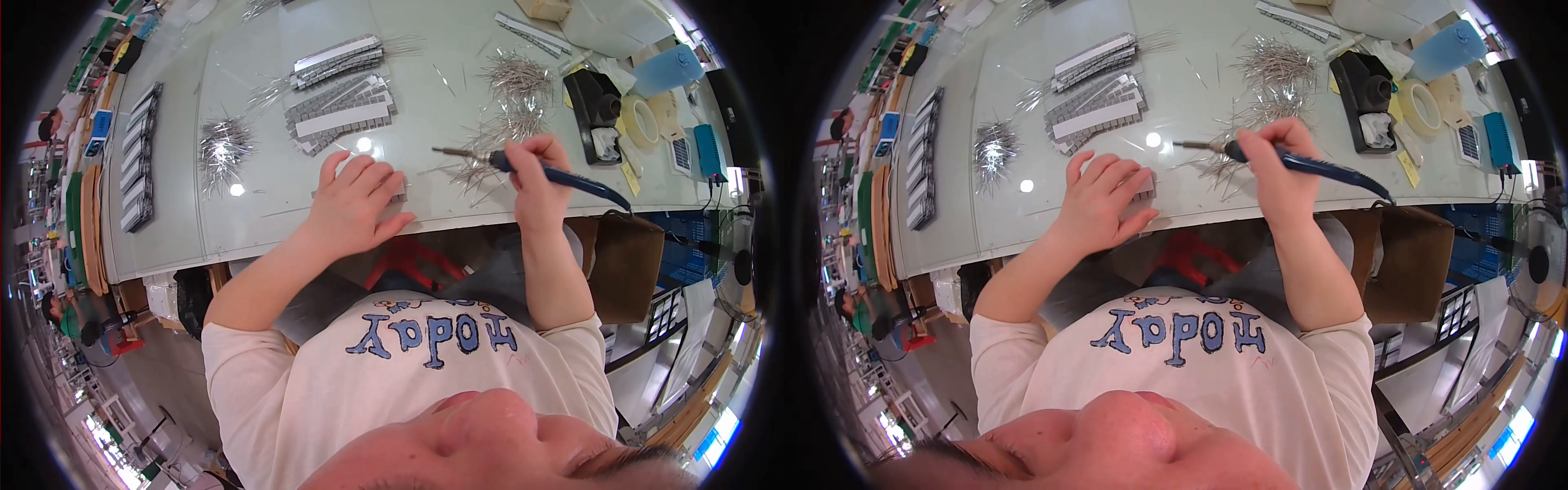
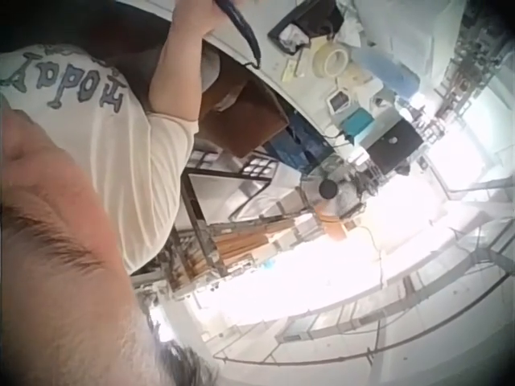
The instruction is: The person solders metal leads onto component strips using a soldering iron by hand and stacks the assembled strips on the table.
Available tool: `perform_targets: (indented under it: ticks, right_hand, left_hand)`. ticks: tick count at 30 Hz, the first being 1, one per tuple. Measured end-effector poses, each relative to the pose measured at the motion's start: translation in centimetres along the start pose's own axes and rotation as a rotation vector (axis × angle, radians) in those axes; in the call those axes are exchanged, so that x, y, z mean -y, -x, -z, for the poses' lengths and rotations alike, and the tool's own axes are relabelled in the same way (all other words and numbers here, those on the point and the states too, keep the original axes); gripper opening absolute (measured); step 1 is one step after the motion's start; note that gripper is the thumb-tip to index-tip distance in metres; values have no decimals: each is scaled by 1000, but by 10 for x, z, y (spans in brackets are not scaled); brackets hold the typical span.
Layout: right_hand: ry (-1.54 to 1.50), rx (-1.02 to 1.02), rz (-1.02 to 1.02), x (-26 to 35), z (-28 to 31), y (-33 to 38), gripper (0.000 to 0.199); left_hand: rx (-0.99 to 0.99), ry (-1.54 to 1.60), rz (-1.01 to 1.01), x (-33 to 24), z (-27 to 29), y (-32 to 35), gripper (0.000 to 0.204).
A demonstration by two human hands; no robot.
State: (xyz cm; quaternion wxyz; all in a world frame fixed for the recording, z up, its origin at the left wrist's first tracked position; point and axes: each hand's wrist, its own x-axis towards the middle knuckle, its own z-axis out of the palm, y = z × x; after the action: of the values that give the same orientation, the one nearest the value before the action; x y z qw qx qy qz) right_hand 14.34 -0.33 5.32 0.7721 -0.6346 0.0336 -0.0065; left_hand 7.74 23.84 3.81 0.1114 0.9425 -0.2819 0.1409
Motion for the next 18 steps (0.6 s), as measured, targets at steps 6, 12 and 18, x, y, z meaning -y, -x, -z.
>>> perform_targets:
  ticks: [6,12,18]
  right_hand:
    - [310,150,269,-22,-4,12,18]
    - [288,163,277,-25,-8,12,19]
    - [316,170,313,-30,-7,11,19]
  left_hand:
    - [-10,-28,195,-22,-6,33,63]
    - [63,-15,237,-23,-11,33,77]
    - [67,-20,216,-22,-14,33,78]
